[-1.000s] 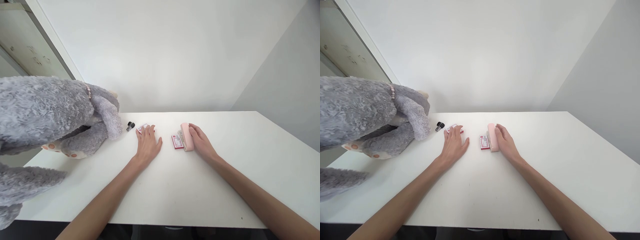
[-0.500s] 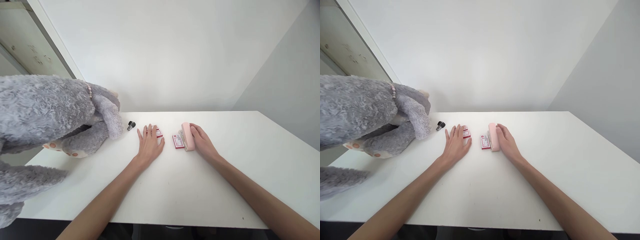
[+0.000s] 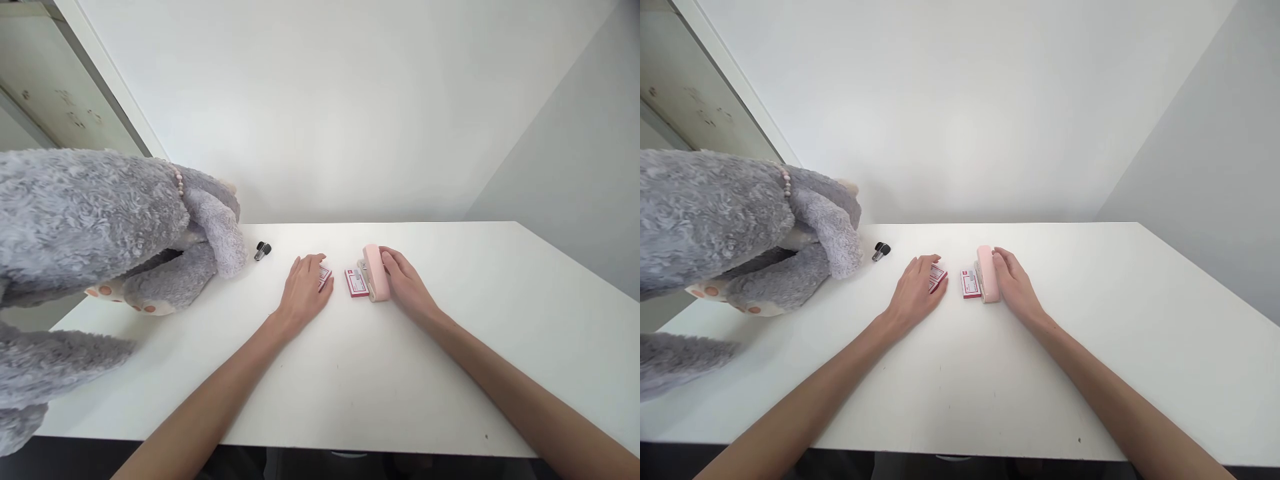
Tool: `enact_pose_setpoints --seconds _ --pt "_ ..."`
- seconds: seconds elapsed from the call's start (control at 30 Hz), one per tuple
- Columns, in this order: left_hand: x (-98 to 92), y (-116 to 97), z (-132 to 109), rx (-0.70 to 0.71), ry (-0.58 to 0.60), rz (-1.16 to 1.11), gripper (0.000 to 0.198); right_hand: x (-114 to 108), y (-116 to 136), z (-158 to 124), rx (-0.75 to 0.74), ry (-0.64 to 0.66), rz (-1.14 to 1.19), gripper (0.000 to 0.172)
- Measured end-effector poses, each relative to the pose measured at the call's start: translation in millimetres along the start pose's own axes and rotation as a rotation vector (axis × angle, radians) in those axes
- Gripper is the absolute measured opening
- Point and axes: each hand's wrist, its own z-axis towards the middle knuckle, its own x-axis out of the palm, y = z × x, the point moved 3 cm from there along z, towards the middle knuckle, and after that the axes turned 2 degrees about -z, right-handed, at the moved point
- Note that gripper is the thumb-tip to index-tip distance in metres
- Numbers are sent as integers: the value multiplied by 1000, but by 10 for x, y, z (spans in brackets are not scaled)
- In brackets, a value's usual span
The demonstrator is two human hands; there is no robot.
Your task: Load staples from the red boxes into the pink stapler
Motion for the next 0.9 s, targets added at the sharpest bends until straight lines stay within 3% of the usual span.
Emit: enact_pose_setpoints --seconds 0.13,0.27,0.57,0.9 --pt "7 37 -8 -50 -80 118 51 1 5 -6 8 -2 8 51" --pt "34 99 -24 -150 -82 182 64 5 17 -17 14 2 22 52" --pt "21 56 -33 -156 -66 167 52 1 19 -11 12 -3 14 51" --pt "-9 -4 -24 -114 -41 -31 54 33 -3 -28 -2 30 30 53"
